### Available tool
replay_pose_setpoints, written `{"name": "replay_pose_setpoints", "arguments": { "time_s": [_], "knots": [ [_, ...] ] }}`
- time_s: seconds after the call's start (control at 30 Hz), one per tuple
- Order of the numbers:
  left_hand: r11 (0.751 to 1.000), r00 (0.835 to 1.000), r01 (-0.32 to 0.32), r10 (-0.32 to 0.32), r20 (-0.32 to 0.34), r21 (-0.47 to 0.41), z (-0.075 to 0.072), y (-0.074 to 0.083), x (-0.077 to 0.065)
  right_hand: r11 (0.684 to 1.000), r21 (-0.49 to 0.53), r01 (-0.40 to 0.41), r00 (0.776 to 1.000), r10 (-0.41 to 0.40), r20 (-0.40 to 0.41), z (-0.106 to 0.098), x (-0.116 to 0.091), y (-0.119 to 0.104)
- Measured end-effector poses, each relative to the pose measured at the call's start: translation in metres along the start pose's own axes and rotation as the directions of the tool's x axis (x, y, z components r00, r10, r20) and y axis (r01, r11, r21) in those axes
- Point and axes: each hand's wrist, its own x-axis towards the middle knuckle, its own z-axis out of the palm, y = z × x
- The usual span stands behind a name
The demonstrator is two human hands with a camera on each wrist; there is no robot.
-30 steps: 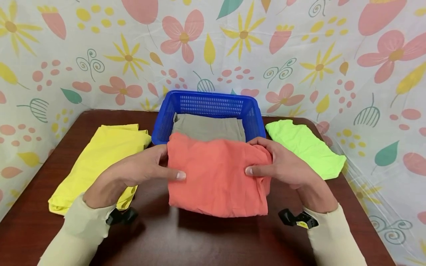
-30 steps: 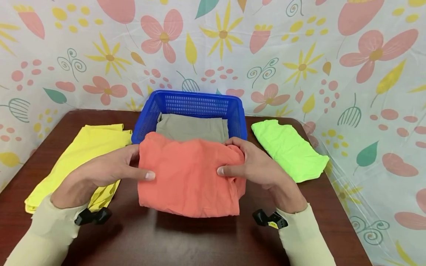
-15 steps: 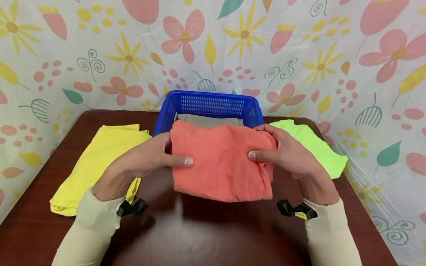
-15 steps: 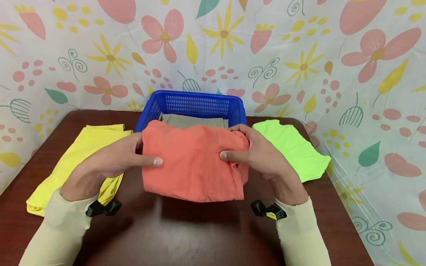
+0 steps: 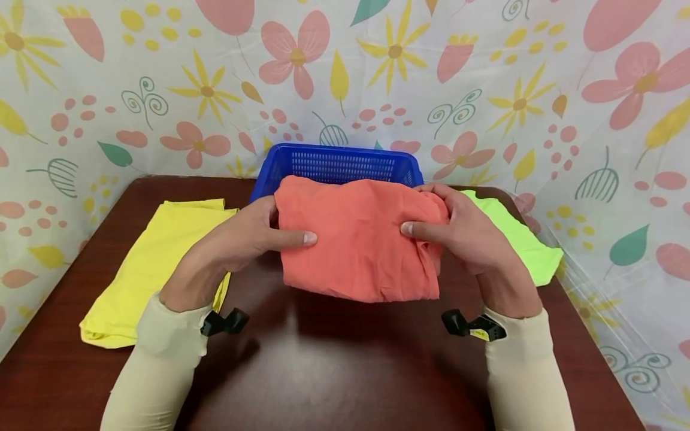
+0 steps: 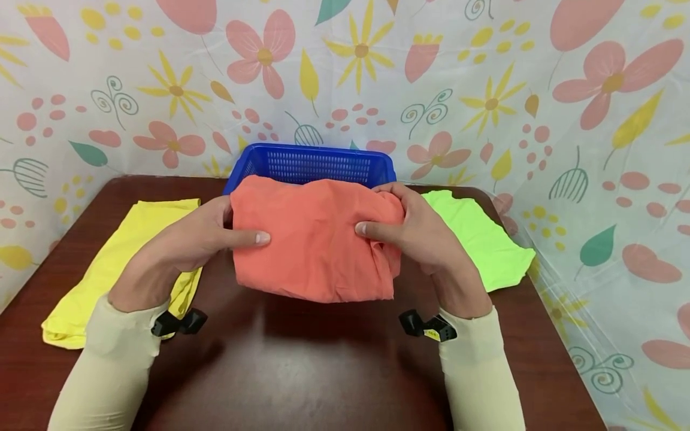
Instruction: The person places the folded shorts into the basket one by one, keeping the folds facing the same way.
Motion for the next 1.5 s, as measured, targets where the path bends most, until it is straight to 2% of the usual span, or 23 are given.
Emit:
{"name": "replay_pose_setpoints", "arguments": {
  "time_s": [0.23, 0.33, 0.47, 0.67, 0.87, 1.07, 1.3, 1.5],
  "knots": [
    [1.0, 0.998, -0.03, 0.03, -0.047, 0.006, -0.004, 0.001, 0.009, 0.999, 0.042, 0.008, 0.999, -0.006, -0.052, 0.001, 0.01, 0.0],
    [0.999, 0.997, -0.05, 0.05, -0.059, 0.005, -0.006, 0.001, 0.012, 0.996, 0.083, 0.012, 0.996, -0.005, -0.087, 0.001, 0.015, 0.0],
    [0.998, 0.994, -0.069, 0.069, -0.081, 0.002, -0.01, 0.002, 0.016, 0.989, 0.15, 0.017, 0.996, -0.004, -0.091, 0.001, 0.022, 0.0],
    [0.999, 0.989, -0.049, 0.048, -0.143, -0.003, -0.014, 0.001, 0.02, 0.972, 0.233, 0.02, 0.995, 0.004, -0.102, 0.0, 0.032, 0.0],
    [0.997, 0.983, -0.069, 0.063, -0.173, -0.031, -0.018, 0.001, 0.03, 0.938, 0.336, 0.081, 0.986, -0.027, -0.164, -0.001, 0.043, 0.002],
    [0.994, 0.977, -0.057, 0.037, -0.21, -0.092, -0.019, 0.001, 0.039, 0.898, 0.417, 0.139, 0.976, -0.053, -0.212, -0.002, 0.052, 0.005],
    [0.99, 0.968, -0.071, 0.039, -0.248, -0.12, -0.021, 0.001, 0.048, 0.889, 0.438, 0.137, 0.963, -0.016, -0.269, -0.003, 0.064, 0.009],
    [0.991, 0.948, -0.051, 0.009, -0.317, -0.126, -0.026, -0.004, 0.058, 0.863, 0.492, 0.115, 0.959, 0.033, -0.281, -0.004, 0.072, 0.017]
  ]
}}
